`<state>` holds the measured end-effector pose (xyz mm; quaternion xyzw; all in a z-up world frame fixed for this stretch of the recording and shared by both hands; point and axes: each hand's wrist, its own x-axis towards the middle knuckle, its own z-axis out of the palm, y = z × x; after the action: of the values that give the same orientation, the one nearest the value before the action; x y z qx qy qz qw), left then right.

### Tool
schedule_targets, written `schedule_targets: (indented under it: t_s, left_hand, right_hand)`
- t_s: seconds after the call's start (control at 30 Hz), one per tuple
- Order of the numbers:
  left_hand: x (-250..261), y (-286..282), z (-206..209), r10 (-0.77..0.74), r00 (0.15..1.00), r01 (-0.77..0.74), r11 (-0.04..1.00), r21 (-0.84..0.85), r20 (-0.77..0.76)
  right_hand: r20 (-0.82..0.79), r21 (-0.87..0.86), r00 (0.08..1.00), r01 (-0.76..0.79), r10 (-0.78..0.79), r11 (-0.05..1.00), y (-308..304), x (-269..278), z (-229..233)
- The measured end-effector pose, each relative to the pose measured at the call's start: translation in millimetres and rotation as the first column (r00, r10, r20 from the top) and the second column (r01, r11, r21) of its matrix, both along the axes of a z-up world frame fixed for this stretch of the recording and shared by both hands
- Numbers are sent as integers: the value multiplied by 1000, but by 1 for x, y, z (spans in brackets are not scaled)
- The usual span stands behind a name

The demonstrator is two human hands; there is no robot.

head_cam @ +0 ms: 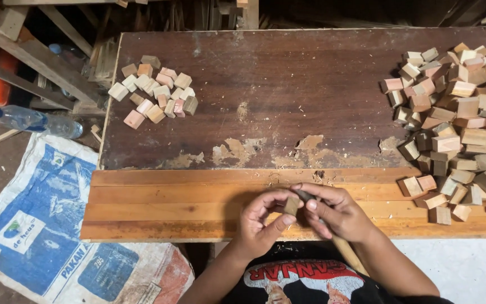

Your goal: The person carves small wooden blocks using a chisel, holding the block in one hand and the tool in the other. They repeatedly shape the wood and place the finished pieces into a pile on the left side of the table.

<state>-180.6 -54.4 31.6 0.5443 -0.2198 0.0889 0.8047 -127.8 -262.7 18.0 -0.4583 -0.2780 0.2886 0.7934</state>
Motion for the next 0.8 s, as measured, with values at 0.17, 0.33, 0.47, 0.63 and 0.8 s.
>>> schedule_targets:
  t_s: [0.17, 0.33, 0.47, 0.63, 0.8]
  left_hand:
    - [-3, 1, -11, 63, 992, -54, 995, 85, -111]
    - [-8, -1, -6, 184, 965, -142, 965, 221, -186]
    - [-9, 0, -9, 202, 958, -164, 968, 188, -205]
    - [-7, -2, -23, 183, 953, -172, 983, 68, -243]
    - [-9, -7, -49, 161, 956, -188, 978, -88, -246]
  right_hand:
    - [-16, 27, 999, 44, -43, 999, 7, -7, 20]
    - [3, -63, 999, 35, -35, 997, 18, -14, 27]
    - [12, -16, 1000, 23, -23, 1000, 18, -15, 26]
    - [18, -70, 1000, -22, 24, 997, 18, -18, 23]
    - [-94, 55, 986, 141, -135, 988, 16, -18, -12]
